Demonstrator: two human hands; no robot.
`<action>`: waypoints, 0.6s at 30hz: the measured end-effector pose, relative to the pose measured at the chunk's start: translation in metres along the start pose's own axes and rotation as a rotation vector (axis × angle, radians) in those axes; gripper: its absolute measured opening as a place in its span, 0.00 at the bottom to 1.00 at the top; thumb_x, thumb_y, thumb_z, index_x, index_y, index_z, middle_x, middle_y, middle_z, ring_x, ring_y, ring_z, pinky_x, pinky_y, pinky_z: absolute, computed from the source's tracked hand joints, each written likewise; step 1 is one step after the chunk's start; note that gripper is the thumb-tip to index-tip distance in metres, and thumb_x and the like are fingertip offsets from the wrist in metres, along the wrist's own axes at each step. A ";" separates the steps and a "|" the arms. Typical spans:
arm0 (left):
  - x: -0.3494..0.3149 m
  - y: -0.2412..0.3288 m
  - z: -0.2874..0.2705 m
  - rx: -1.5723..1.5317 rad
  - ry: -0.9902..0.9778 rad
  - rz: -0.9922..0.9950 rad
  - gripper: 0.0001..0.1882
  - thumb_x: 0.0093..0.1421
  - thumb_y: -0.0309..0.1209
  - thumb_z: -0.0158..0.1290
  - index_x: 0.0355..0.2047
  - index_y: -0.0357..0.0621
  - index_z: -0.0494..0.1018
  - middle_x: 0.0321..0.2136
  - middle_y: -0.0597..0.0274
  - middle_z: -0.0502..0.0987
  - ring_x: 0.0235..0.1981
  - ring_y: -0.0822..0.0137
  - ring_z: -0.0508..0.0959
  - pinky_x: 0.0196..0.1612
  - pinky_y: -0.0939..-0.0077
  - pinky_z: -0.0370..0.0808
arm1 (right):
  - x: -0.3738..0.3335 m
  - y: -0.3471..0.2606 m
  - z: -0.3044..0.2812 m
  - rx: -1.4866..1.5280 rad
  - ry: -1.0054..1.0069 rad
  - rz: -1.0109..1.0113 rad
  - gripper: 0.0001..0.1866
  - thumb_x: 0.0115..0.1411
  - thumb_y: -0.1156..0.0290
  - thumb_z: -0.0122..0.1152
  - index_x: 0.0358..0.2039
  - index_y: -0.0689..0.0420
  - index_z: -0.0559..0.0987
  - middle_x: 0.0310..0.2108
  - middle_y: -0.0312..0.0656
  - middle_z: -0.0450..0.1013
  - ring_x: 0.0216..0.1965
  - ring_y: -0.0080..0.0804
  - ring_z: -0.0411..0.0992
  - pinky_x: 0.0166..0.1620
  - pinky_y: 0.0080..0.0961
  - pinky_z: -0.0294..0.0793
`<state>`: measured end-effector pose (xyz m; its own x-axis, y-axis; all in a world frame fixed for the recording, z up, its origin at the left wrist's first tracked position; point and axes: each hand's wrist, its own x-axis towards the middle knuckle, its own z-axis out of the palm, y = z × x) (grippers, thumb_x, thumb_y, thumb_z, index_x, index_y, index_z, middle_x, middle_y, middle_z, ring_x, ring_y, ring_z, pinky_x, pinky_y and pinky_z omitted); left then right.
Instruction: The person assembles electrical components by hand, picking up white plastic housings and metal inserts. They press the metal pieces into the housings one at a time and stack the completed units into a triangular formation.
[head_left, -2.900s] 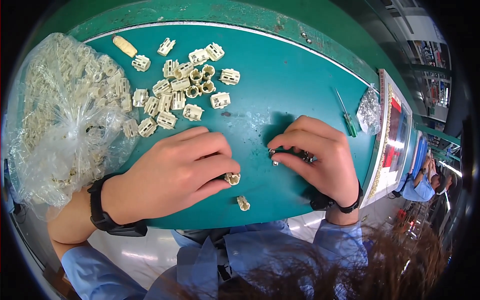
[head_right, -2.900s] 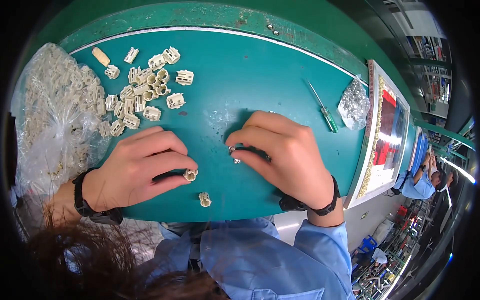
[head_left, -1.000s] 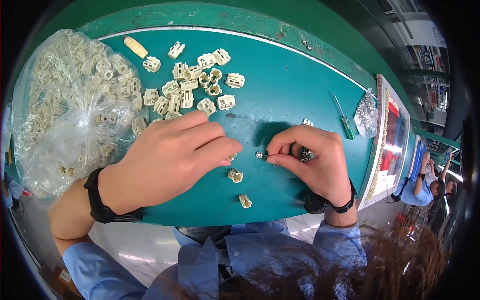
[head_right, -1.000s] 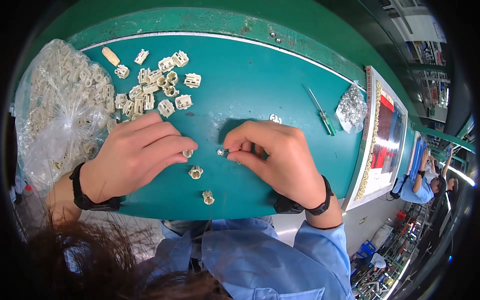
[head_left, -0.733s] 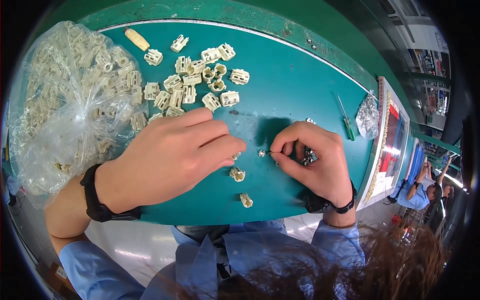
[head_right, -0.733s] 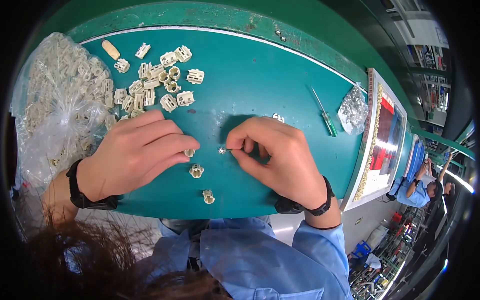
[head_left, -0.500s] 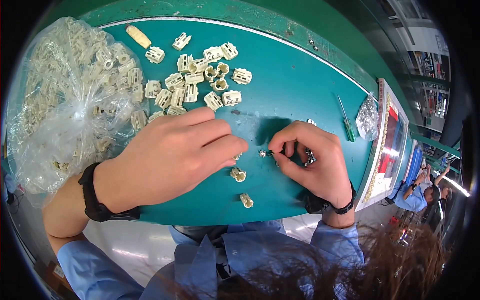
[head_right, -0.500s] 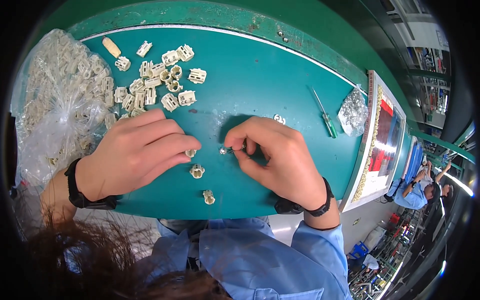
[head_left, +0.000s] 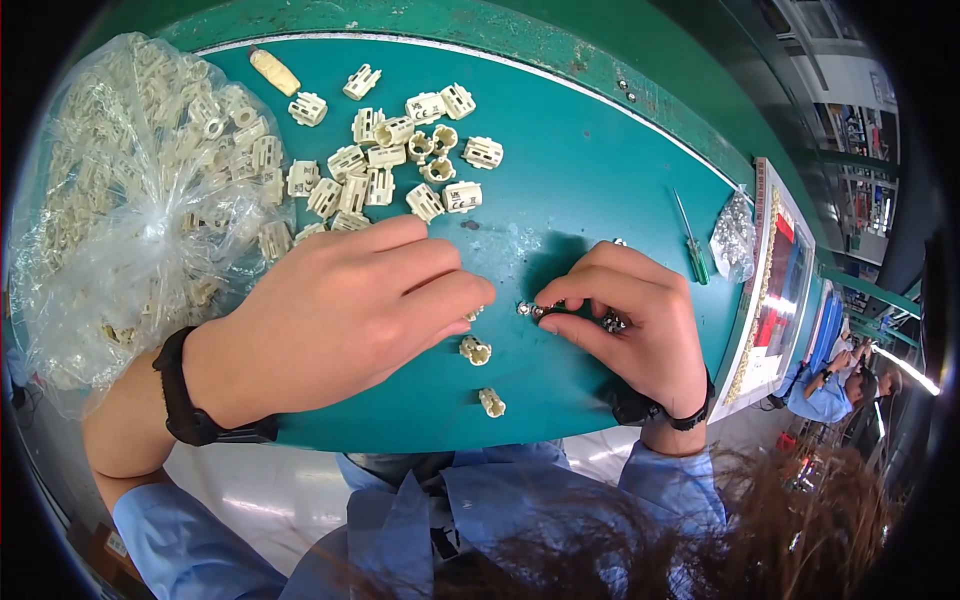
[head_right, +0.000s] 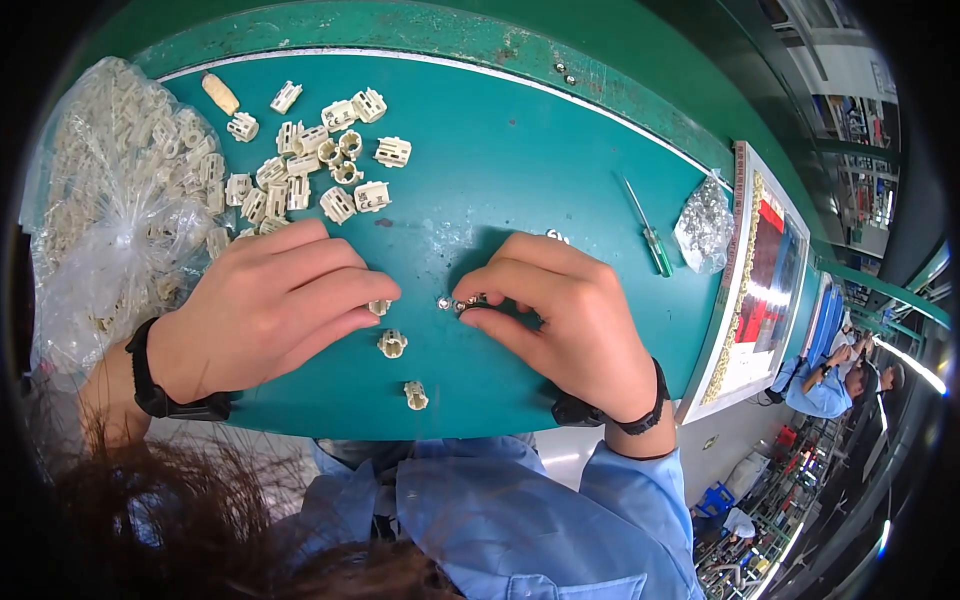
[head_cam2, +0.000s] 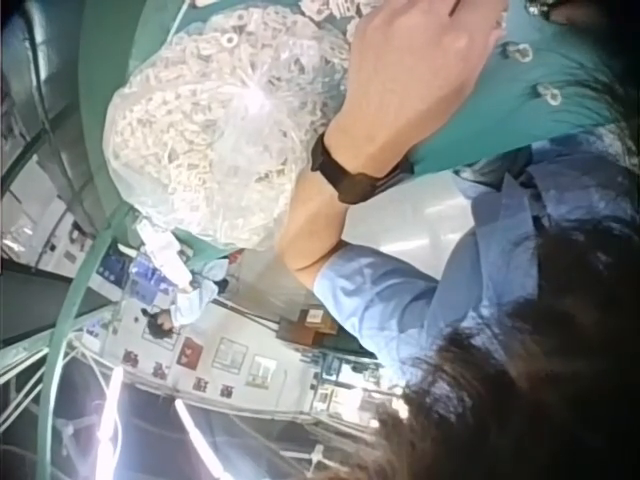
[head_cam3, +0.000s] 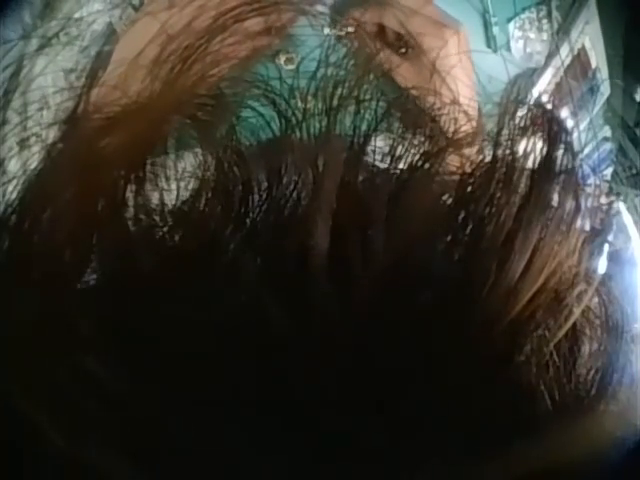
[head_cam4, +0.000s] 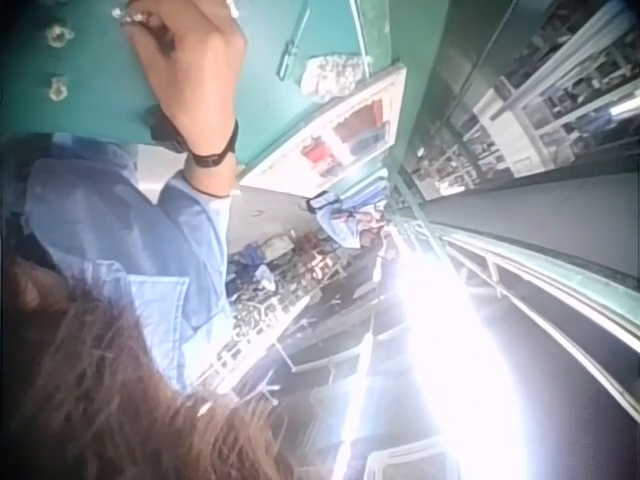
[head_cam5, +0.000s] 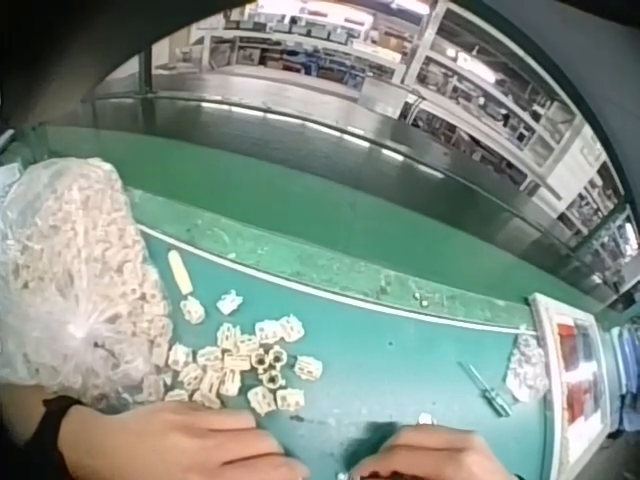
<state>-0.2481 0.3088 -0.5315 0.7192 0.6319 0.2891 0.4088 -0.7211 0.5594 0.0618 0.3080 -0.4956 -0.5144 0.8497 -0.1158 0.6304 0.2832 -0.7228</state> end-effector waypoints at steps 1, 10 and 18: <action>0.000 0.000 -0.001 0.002 -0.001 0.000 0.15 0.63 0.28 0.73 0.50 0.46 0.86 0.39 0.66 0.83 0.37 0.60 0.79 0.41 0.67 0.81 | 0.000 0.002 0.001 -0.013 0.009 -0.035 0.13 0.56 0.82 0.84 0.41 0.56 0.94 0.34 0.36 0.81 0.33 0.27 0.77 0.33 0.28 0.74; 0.003 -0.001 -0.001 -0.038 0.016 -0.003 0.16 0.63 0.27 0.73 0.51 0.45 0.87 0.40 0.64 0.83 0.38 0.59 0.80 0.42 0.66 0.82 | 0.000 0.003 0.001 -0.099 0.039 -0.158 0.11 0.56 0.81 0.85 0.40 0.57 0.94 0.33 0.36 0.82 0.33 0.30 0.79 0.33 0.30 0.76; 0.009 0.003 0.009 -0.215 0.042 -0.075 0.13 0.62 0.27 0.73 0.47 0.47 0.89 0.41 0.64 0.83 0.39 0.58 0.82 0.44 0.64 0.83 | -0.001 -0.010 -0.004 -0.001 0.067 -0.202 0.12 0.55 0.79 0.85 0.40 0.57 0.94 0.34 0.38 0.83 0.32 0.32 0.79 0.34 0.30 0.77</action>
<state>-0.2358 0.3101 -0.5342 0.6653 0.6962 0.2697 0.3280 -0.5971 0.7320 0.0584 0.3061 -0.4856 -0.5907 0.8032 0.0765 0.5189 0.4508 -0.7263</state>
